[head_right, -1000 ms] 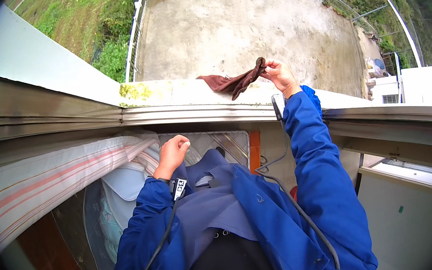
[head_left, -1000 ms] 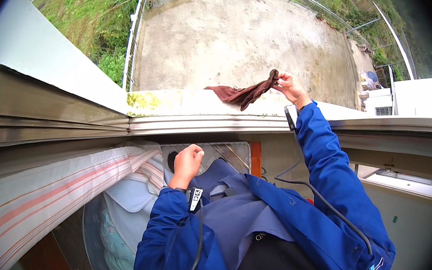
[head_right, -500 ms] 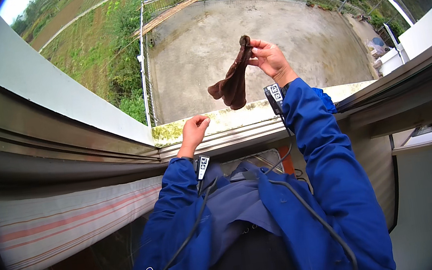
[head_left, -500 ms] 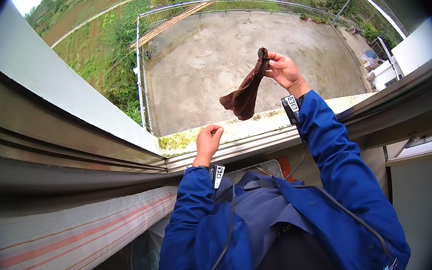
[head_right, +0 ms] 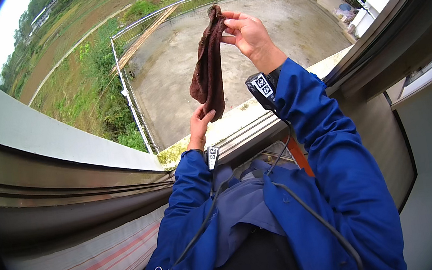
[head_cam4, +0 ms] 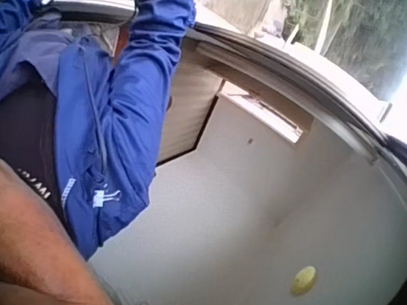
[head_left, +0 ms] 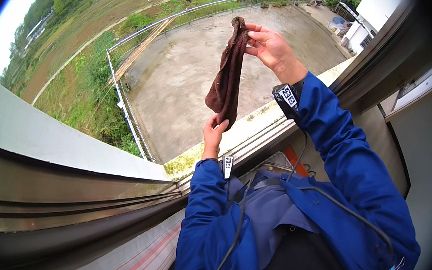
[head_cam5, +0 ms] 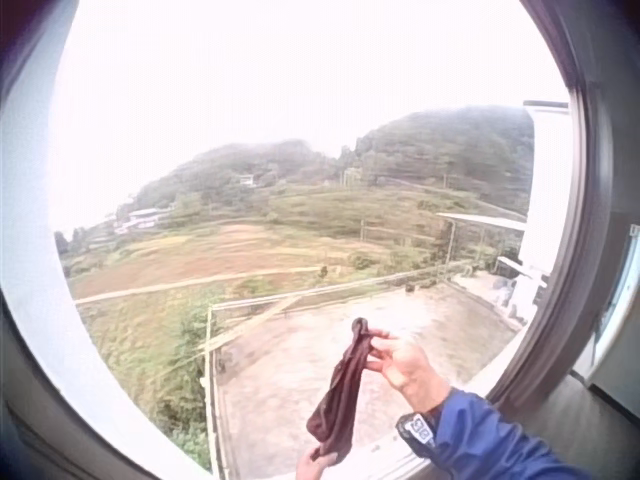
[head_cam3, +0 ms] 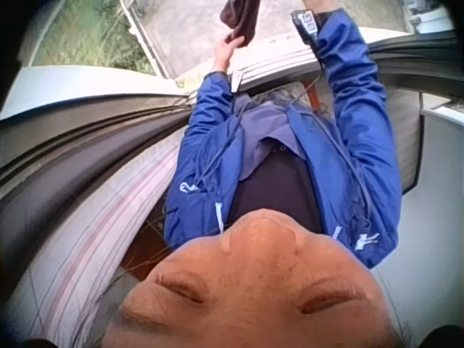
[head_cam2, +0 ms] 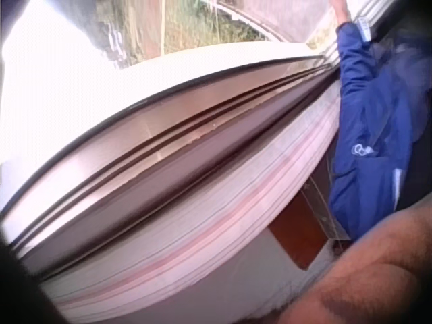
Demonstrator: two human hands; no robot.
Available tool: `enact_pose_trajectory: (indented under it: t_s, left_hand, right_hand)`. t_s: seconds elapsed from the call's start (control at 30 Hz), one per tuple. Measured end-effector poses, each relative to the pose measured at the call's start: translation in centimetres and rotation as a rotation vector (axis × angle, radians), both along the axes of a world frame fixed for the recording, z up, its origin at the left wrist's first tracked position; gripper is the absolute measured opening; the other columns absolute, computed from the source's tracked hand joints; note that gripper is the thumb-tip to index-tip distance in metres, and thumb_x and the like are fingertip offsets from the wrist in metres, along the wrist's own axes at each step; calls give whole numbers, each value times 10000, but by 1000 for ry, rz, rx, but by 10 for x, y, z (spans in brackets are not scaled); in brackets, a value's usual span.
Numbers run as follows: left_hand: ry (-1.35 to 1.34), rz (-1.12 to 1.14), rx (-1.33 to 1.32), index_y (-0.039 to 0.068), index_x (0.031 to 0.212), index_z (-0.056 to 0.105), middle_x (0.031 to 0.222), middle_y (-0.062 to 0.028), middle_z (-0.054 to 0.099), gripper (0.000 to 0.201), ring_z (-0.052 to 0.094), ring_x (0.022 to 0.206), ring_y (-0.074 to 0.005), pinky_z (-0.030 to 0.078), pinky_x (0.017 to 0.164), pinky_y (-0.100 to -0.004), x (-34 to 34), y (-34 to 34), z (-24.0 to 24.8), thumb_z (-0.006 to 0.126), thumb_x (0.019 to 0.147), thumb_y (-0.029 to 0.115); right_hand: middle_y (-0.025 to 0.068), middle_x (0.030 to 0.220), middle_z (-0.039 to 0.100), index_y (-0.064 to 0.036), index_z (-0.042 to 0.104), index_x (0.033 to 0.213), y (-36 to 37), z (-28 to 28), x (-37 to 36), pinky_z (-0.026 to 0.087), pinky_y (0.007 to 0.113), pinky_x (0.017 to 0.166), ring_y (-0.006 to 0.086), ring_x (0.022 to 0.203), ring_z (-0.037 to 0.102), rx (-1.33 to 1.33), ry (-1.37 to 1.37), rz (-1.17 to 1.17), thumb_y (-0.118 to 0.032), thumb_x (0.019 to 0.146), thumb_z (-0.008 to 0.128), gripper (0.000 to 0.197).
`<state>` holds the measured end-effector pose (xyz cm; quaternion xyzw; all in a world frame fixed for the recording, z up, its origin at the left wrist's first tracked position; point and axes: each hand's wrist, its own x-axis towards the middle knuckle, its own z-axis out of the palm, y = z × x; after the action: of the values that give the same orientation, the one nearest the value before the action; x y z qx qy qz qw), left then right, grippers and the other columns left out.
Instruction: The person wipes the window frame and sill with a brown cloth, moving along the length of the frame and occasionally adjusting the cloth. The person also uses a blue cloth to wipe the frame.
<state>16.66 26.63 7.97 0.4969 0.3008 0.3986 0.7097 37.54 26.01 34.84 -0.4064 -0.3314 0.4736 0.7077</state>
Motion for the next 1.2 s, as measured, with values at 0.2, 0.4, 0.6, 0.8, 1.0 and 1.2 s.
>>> enact_pose_trajectory:
  t_s: [0.2,0.4,0.6,0.8,1.0,1.2]
  left_hand:
    - [85,45,13,-9,953,696,819,6,654,209,544,721,-63,417,674,-218,-37,20,23,680,861,178]
    - [-3,211,74,-12,959,693,879,-23,682,183,589,781,-77,442,758,-206,-57,45,105,726,795,63]
    - [275,250,274,-20,915,703,836,-26,666,162,584,734,-86,458,696,-215,-30,72,130,741,780,61]
    - [207,445,302,-34,935,675,915,-39,654,177,586,802,-91,474,731,-224,-14,91,106,732,791,50]
    - [321,116,108,-29,914,643,813,-49,662,116,604,713,-101,490,680,-215,-17,42,85,657,860,72]
    - [492,-32,92,-11,882,631,773,-27,641,92,566,655,-68,464,558,-201,27,-38,2,629,882,81]
  right_hand:
    - [12,745,503,12,548,1110,31,-32,30,558,441,733,111,635,493,-98,41,-347,25,847,514,265]
    - [36,739,512,-4,626,952,42,-81,72,566,438,648,134,620,492,-302,111,-521,74,786,507,218]
    - [176,923,647,-37,591,1032,27,-158,69,509,345,757,278,805,632,-531,-1061,-444,-136,742,600,307]
    - [67,739,643,-19,650,901,-43,-212,3,492,277,515,132,566,601,-421,-451,165,-58,804,581,125]
    - [82,760,646,-39,620,936,-98,-225,-39,498,336,632,219,687,624,-357,-764,24,-148,780,653,193]
    - [180,924,618,-8,513,948,-120,-244,-73,483,431,780,345,909,599,-447,-960,-58,-239,736,678,354]
